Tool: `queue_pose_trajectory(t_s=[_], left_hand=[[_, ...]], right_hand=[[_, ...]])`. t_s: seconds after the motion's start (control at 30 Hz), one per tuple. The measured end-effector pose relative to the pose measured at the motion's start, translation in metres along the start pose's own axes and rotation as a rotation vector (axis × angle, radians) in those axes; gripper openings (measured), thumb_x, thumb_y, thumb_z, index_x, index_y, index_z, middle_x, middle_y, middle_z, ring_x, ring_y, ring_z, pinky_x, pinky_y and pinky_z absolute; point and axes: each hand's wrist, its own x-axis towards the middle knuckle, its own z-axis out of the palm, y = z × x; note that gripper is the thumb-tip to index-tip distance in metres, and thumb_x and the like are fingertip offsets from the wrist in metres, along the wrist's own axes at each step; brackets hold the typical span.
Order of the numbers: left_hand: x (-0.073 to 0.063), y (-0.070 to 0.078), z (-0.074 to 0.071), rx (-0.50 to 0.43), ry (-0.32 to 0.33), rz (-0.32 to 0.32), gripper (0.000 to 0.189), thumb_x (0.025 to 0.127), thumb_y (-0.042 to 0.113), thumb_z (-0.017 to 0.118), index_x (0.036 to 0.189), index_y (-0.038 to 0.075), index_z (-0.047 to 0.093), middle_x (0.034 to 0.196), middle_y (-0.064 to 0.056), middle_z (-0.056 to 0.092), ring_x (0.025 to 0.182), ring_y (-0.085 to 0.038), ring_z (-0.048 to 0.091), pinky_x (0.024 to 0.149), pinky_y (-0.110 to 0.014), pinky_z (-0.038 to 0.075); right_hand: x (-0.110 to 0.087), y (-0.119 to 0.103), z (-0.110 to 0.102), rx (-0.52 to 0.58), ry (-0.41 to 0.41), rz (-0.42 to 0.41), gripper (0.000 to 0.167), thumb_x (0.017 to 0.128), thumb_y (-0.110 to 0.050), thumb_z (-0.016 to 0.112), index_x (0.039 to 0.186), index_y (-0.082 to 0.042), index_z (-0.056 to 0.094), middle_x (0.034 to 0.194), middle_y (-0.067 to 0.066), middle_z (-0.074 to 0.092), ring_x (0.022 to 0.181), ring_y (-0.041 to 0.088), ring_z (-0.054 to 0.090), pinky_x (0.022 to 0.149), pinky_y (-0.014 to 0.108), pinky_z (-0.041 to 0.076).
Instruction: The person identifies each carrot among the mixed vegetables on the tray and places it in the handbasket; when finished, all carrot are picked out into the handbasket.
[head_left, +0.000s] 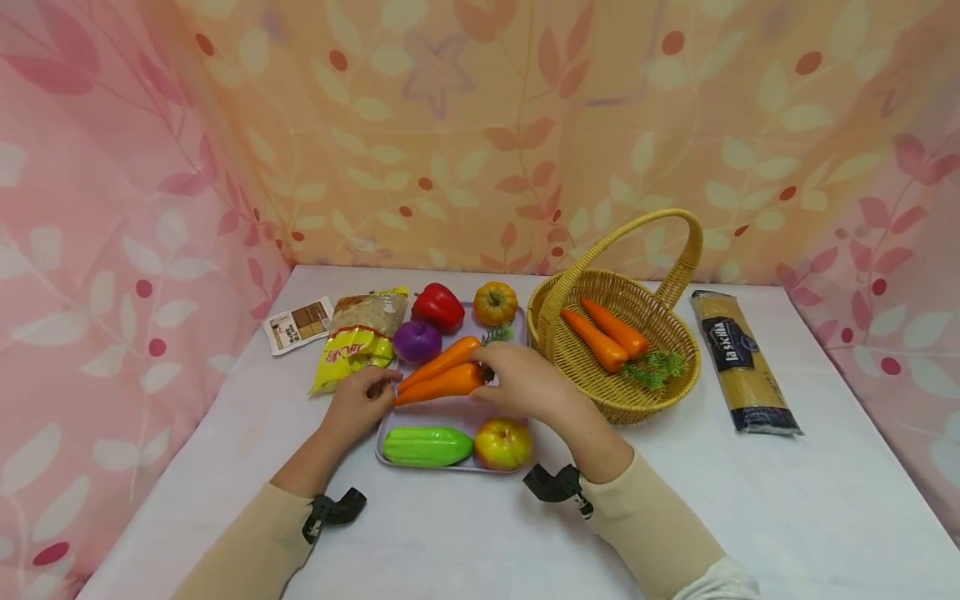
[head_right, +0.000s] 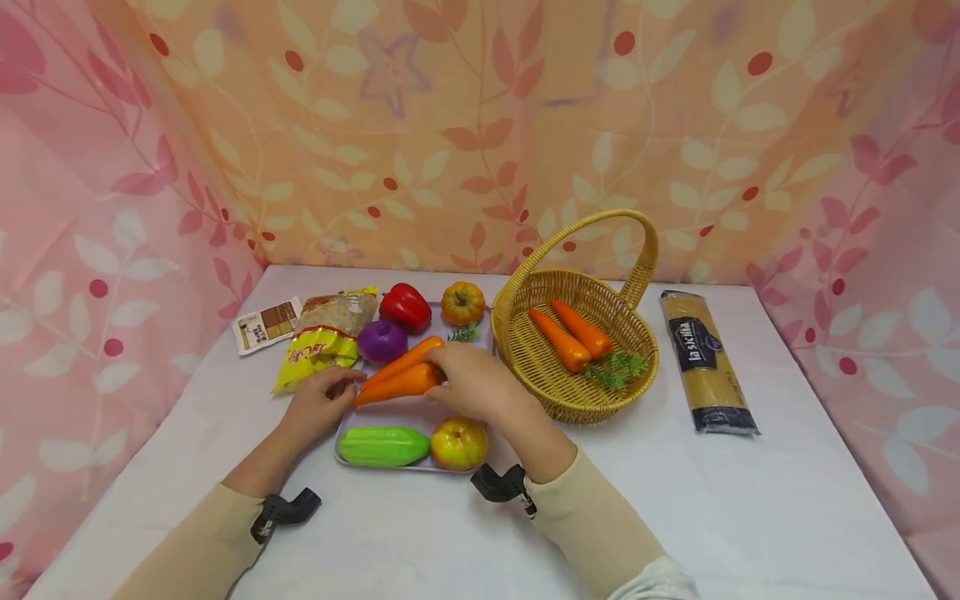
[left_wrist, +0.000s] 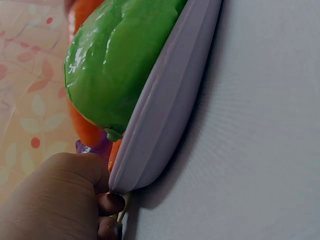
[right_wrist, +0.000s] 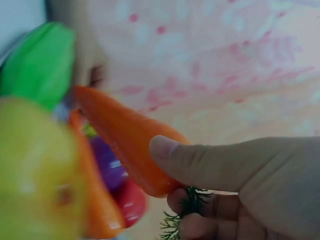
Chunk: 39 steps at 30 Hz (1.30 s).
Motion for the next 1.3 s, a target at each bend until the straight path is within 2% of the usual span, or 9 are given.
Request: queue_pose_trajectory(t_s=[0.17,0.3,0.5,0.7,0.9,1.0,1.1,1.23,1.3], left_hand=[[0.0,0.002,-0.002,0.009,-0.007,-0.005,0.023,0.09,0.003,0.066,0.109,0.007,0.077,0.088,-0.001,0.063,0.076,-0.018,0.053,0.065,-0.028,0.044],[0.001,0.002,-0.003,0.016,0.001,0.009,0.023,0.089,0.0,0.067,0.108,0.006,0.077,0.085,-0.001,0.062,0.073,-0.017,0.052,0.062,-0.027,0.042],[0.002,0.003,-0.003,0.01,0.007,0.017,0.024,0.088,-0.002,0.066,0.107,0.006,0.078,0.083,0.0,0.061,0.072,-0.016,0.05,0.062,-0.026,0.04],[0.001,0.004,-0.002,0.0,-0.002,-0.003,0.023,0.089,0.0,0.065,0.107,0.007,0.078,0.089,-0.002,0.065,0.073,-0.016,0.052,0.062,-0.026,0.042],[0.0,0.004,-0.001,0.003,-0.005,-0.006,0.023,0.089,0.001,0.065,0.107,0.007,0.078,0.091,-0.003,0.066,0.074,-0.017,0.053,0.062,-0.027,0.043],[0.0,0.004,-0.001,0.006,-0.005,-0.009,0.023,0.089,0.001,0.065,0.108,0.007,0.078,0.091,-0.002,0.066,0.074,-0.018,0.053,0.063,-0.027,0.043],[0.0,0.004,-0.001,0.006,-0.007,-0.014,0.023,0.089,0.001,0.065,0.108,0.007,0.078,0.091,-0.002,0.066,0.074,-0.018,0.053,0.063,-0.027,0.043],[0.0,0.003,0.0,0.009,-0.003,-0.01,0.023,0.089,0.001,0.065,0.107,0.007,0.078,0.091,-0.002,0.066,0.075,-0.018,0.053,0.063,-0.027,0.043],[0.0,0.003,0.0,0.011,-0.001,-0.006,0.023,0.089,0.001,0.065,0.107,0.007,0.078,0.091,-0.002,0.066,0.074,-0.018,0.053,0.063,-0.027,0.043]], right_hand=[[-0.025,-0.016,-0.03,0.021,0.102,-0.035,0.05,0.088,-0.028,0.082,0.132,-0.009,0.067,0.104,-0.002,0.066,0.091,0.018,0.059,0.083,0.033,0.051],[-0.048,-0.023,-0.05,0.067,0.185,-0.06,0.051,0.087,-0.028,0.083,0.133,-0.013,0.067,0.101,-0.005,0.064,0.085,0.017,0.057,0.074,0.03,0.05],[-0.077,-0.021,-0.072,0.127,0.314,-0.118,0.052,0.084,-0.025,0.084,0.132,-0.012,0.068,0.099,-0.005,0.062,0.075,0.016,0.051,0.064,0.028,0.045],[-0.103,-0.014,-0.091,0.094,0.448,-0.146,0.05,0.081,-0.018,0.087,0.127,-0.009,0.07,0.095,-0.003,0.061,0.069,0.012,0.048,0.06,0.024,0.041],[-0.139,-0.004,-0.111,0.126,0.615,-0.115,0.061,0.072,0.004,0.089,0.129,-0.006,0.069,0.099,-0.002,0.065,0.068,0.009,0.054,0.062,0.018,0.045],[-0.16,0.005,-0.118,0.171,0.699,-0.066,0.064,0.071,0.013,0.086,0.13,-0.005,0.068,0.099,-0.003,0.066,0.066,0.008,0.055,0.06,0.015,0.045],[-0.18,0.015,-0.123,0.182,0.75,0.031,0.063,0.076,0.016,0.081,0.134,-0.006,0.067,0.104,-0.004,0.065,0.07,0.008,0.055,0.062,0.011,0.046],[-0.2,0.03,-0.127,0.152,0.829,0.211,0.057,0.085,0.011,0.075,0.139,-0.005,0.062,0.108,-0.011,0.062,0.074,0.005,0.053,0.069,0.005,0.045],[-0.206,0.039,-0.127,0.15,0.881,0.3,0.053,0.089,0.006,0.073,0.14,-0.002,0.06,0.108,-0.016,0.059,0.072,0.003,0.051,0.069,0.004,0.043]])
